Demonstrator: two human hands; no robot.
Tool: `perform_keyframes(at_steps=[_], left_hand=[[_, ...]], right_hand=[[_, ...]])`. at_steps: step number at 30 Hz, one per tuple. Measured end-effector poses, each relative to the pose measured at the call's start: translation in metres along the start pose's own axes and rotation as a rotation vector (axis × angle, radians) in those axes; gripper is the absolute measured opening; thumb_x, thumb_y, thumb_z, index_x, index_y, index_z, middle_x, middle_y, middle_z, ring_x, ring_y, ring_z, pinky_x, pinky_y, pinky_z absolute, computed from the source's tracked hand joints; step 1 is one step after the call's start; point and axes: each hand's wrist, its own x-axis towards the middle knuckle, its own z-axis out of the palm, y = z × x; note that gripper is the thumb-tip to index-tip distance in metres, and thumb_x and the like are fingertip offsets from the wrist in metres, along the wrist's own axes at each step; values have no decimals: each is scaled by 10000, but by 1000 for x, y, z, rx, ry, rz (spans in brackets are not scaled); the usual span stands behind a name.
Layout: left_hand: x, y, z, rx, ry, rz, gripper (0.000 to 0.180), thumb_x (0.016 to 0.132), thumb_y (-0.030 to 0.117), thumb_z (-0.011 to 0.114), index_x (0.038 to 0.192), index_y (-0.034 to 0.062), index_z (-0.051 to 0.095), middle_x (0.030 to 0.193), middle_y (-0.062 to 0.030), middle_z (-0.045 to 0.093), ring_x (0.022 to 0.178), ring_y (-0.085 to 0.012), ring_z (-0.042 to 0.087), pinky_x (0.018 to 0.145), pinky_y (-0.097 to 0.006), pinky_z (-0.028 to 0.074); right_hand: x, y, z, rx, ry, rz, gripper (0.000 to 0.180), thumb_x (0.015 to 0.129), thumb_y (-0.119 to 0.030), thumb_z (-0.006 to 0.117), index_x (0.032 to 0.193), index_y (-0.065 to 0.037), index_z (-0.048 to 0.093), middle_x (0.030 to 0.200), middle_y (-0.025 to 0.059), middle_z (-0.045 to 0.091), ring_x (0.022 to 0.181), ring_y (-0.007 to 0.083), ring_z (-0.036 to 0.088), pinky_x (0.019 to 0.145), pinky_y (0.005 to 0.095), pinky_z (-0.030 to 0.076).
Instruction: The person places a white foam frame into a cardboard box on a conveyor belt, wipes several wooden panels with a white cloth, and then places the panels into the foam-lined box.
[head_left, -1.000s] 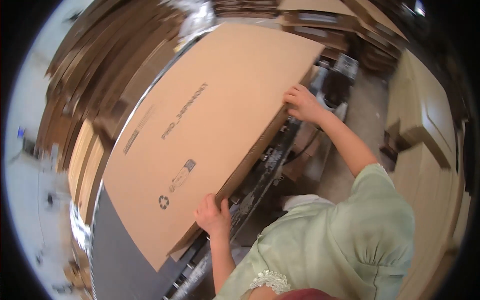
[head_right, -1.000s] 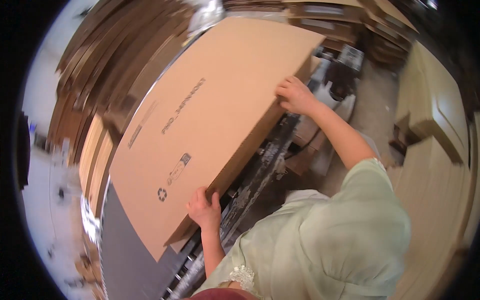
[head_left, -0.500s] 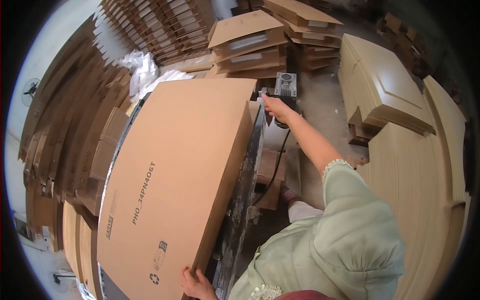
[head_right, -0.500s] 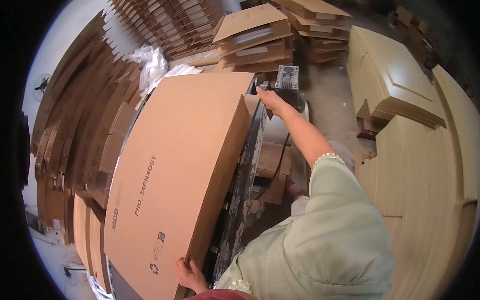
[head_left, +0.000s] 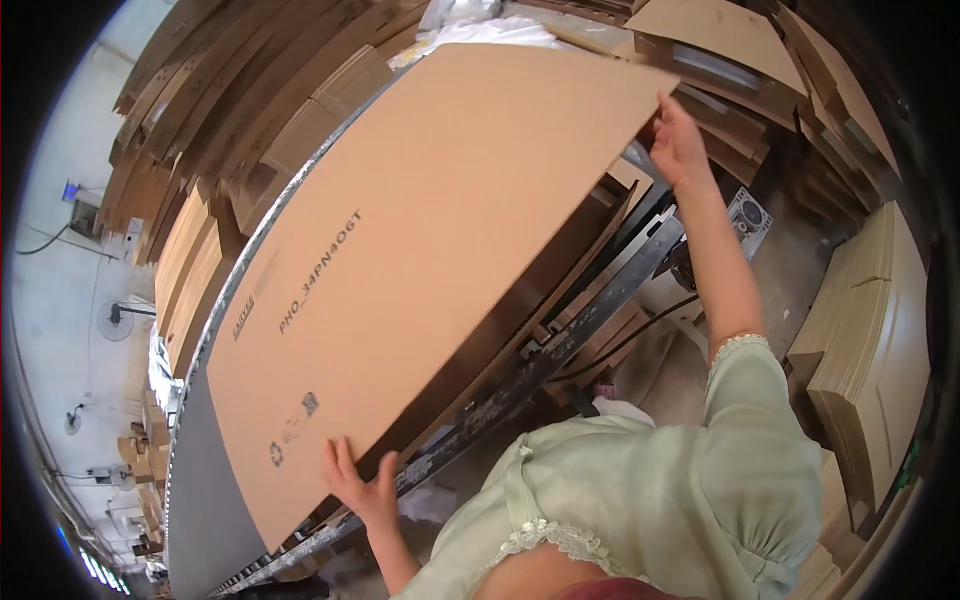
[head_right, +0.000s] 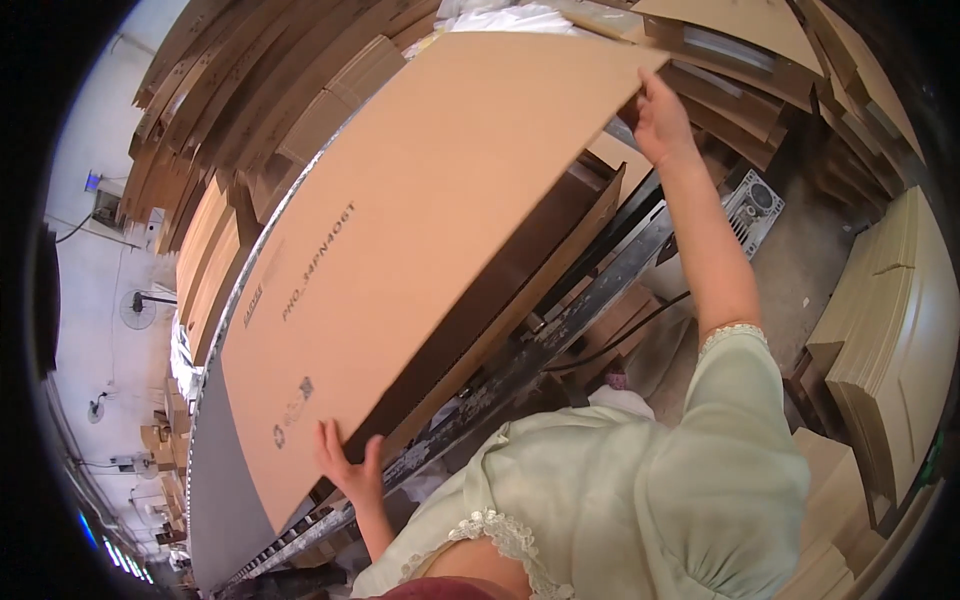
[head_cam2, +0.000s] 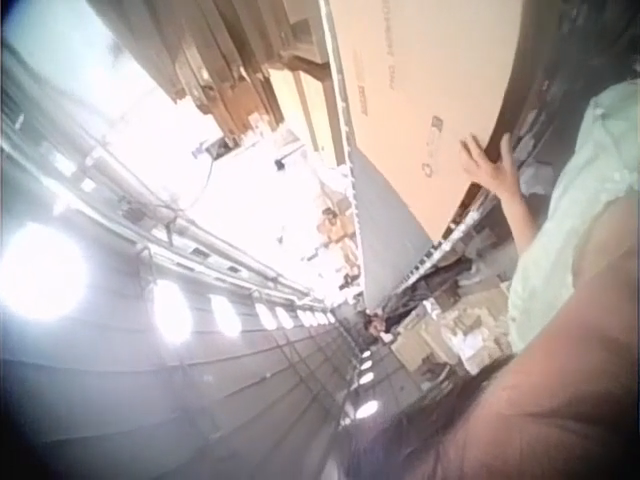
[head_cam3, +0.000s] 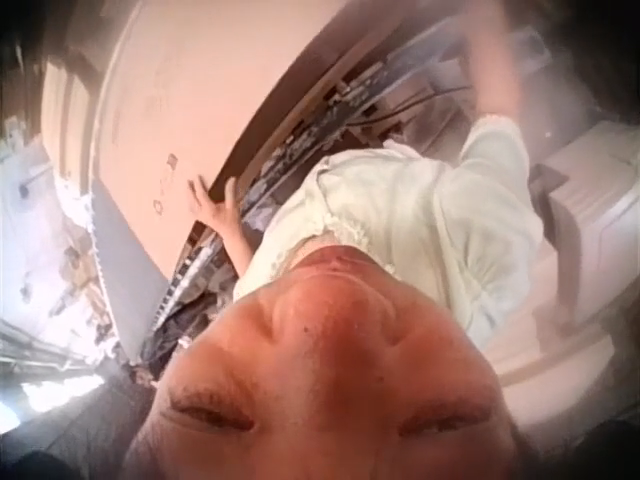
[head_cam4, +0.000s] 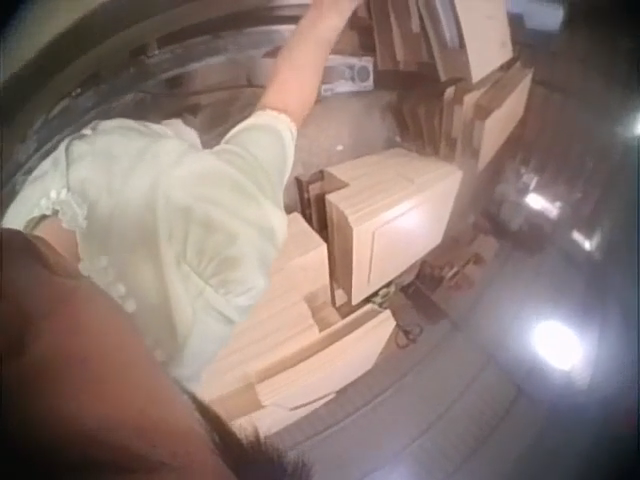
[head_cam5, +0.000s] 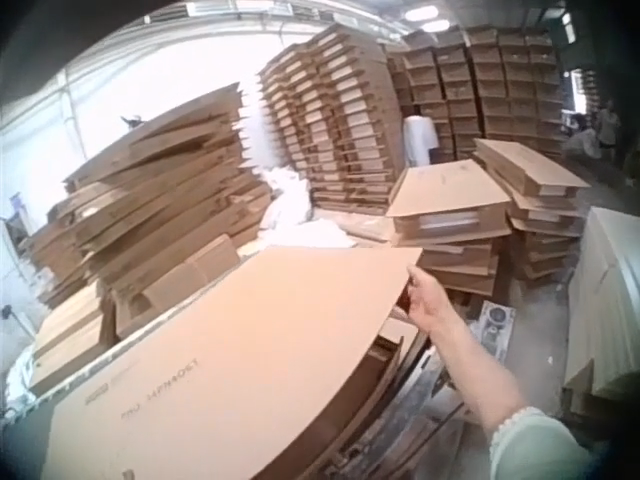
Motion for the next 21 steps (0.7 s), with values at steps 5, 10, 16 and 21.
perform_keyframes(at_steps=[5, 10, 16, 21], left_hand=[[103, -41, -51, 219, 545, 287, 347, 769, 106, 678, 1093, 27, 579, 1175, -171, 528, 1124, -321, 472, 934, -432, 371], [275, -47, -93, 276, 1170, 677, 340, 785, 129, 687, 1086, 23, 569, 1175, -189, 503, 1089, -339, 488, 891, -453, 419], [476, -80, -26, 642, 1361, 533, 469, 853, 372, 551, 1132, -5, 519, 1050, -186, 546, 972, -373, 520, 813, -462, 437], [614, -246, 190, 884, 96, 195, 662, 846, 506, 480, 1252, -15, 432, 1348, -242, 333, 1266, -346, 296, 1036, -464, 254]], right_hand=[[-21, -19, 30, -105, -247, -168, 351, 920, -252, 446, 1184, -21, 469, 1089, 53, 575, 1004, 121, 522, 885, 281, 397], [-124, 65, 38, -1197, -118, -494, 305, 850, -231, 586, 1074, -31, 536, 1052, 90, 554, 966, 197, 539, 874, 330, 424], [-217, 140, 48, -1637, -379, -763, 239, 795, -301, 603, 854, -70, 585, 1131, 115, 504, 1145, 335, 395, 997, 463, 277], [-226, 158, 70, -1650, -274, -669, 147, 764, -201, 614, 785, -58, 589, 1159, 121, 504, 1209, 346, 350, 987, 483, 277]])
